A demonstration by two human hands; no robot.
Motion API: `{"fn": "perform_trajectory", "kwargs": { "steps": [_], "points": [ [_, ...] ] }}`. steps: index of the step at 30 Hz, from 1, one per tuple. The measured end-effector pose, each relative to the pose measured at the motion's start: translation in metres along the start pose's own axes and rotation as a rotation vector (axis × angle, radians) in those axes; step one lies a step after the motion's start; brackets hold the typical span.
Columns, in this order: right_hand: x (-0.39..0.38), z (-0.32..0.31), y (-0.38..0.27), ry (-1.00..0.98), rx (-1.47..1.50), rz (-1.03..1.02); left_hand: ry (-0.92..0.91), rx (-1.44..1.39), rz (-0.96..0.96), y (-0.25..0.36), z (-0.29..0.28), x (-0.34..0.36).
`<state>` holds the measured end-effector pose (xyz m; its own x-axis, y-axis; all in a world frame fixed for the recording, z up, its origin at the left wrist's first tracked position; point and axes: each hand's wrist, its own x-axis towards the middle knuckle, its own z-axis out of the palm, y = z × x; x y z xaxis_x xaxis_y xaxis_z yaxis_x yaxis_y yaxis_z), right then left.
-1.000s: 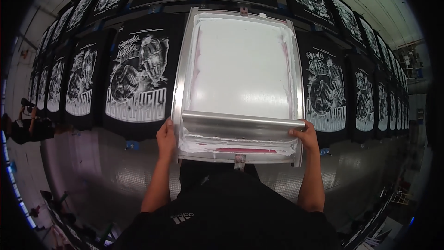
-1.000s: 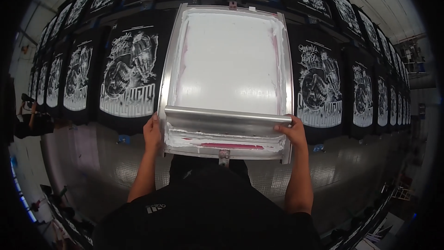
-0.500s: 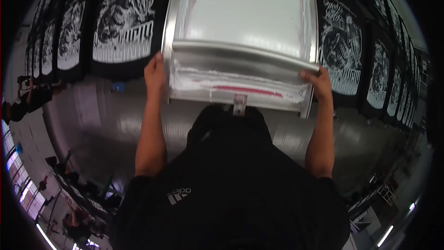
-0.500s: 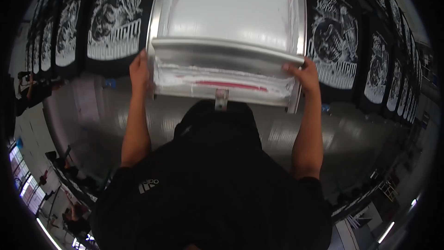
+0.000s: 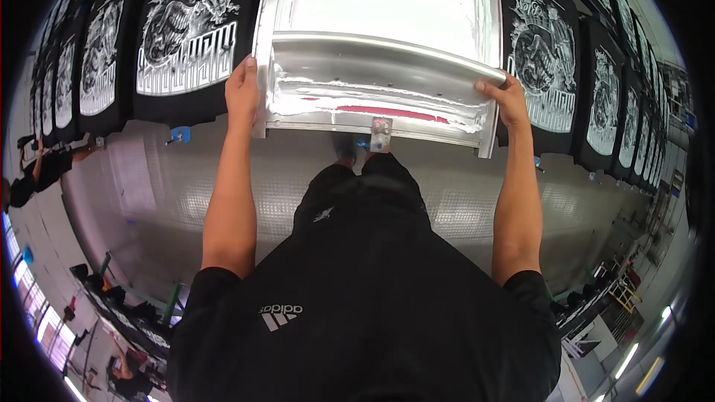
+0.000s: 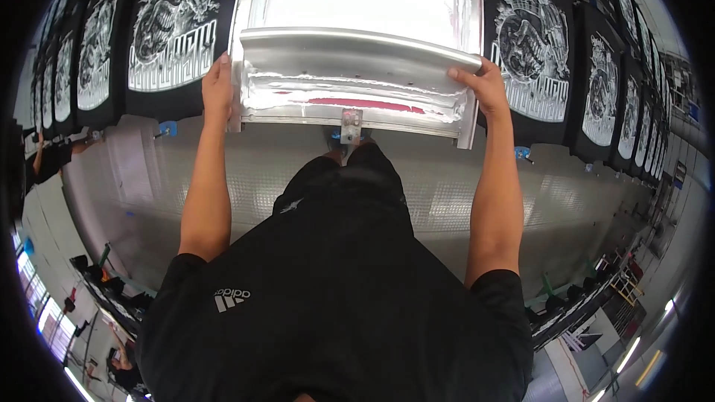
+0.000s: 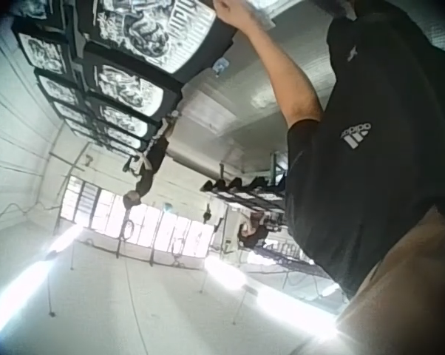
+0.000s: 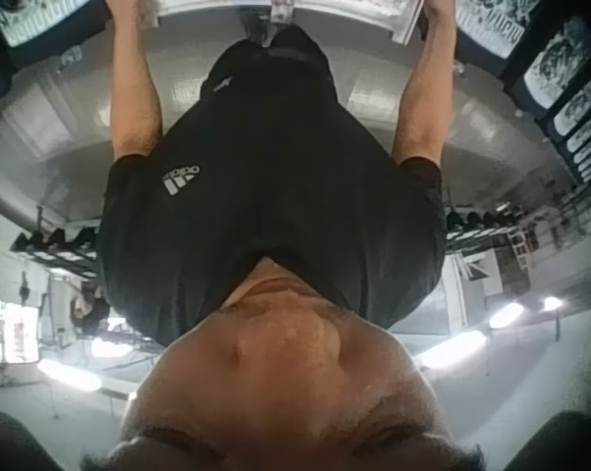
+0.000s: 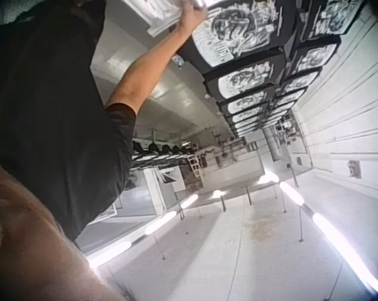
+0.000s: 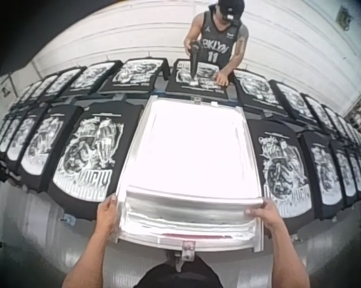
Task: Manually applying ink through a screen onto t-shirts at a screen printing station.
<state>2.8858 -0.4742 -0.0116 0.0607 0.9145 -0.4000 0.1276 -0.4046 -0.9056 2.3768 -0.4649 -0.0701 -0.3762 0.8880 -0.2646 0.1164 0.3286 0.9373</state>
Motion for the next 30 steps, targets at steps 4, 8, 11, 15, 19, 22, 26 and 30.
{"fn": "perform_trajectory", "kwargs": {
  "steps": [4, 8, 11, 15, 19, 22, 26, 30],
  "points": [
    [-0.005, 0.001, 0.007, -0.001, 0.01, 0.007, -0.015, 0.018, 0.012, -0.003, -0.003, -0.006],
    [-0.007, 0.002, 0.008, -0.009, 0.015, 0.011, -0.007, 0.018, 0.021, -0.007, -0.001, -0.005],
    [-0.008, 0.004, 0.006, -0.002, -0.006, 0.008, 0.009, 0.026, 0.007, -0.006, 0.001, -0.004],
    [-0.005, 0.007, 0.01, -0.035, 0.014, 0.036, -0.025, 0.093, 0.008, -0.013, -0.001, -0.001],
    [-0.01, 0.005, -0.014, -0.122, -0.341, -0.003, -0.108, 0.394, 0.012, -0.009, -0.021, 0.006],
    [-0.044, 0.014, -0.048, -0.133, -0.803, -0.041, -0.224, 0.462, 0.557, 0.085, -0.005, -0.03],
    [-0.073, 0.055, -0.054, -0.114, -1.266, -0.307, -0.848, 1.248, 0.578, 0.123, 0.016, -0.031],
    [-0.031, 0.033, -0.072, -0.248, -1.007, -0.16, -0.82, 1.013, 0.657, 0.16, 0.041, 0.015]
  ]
}}
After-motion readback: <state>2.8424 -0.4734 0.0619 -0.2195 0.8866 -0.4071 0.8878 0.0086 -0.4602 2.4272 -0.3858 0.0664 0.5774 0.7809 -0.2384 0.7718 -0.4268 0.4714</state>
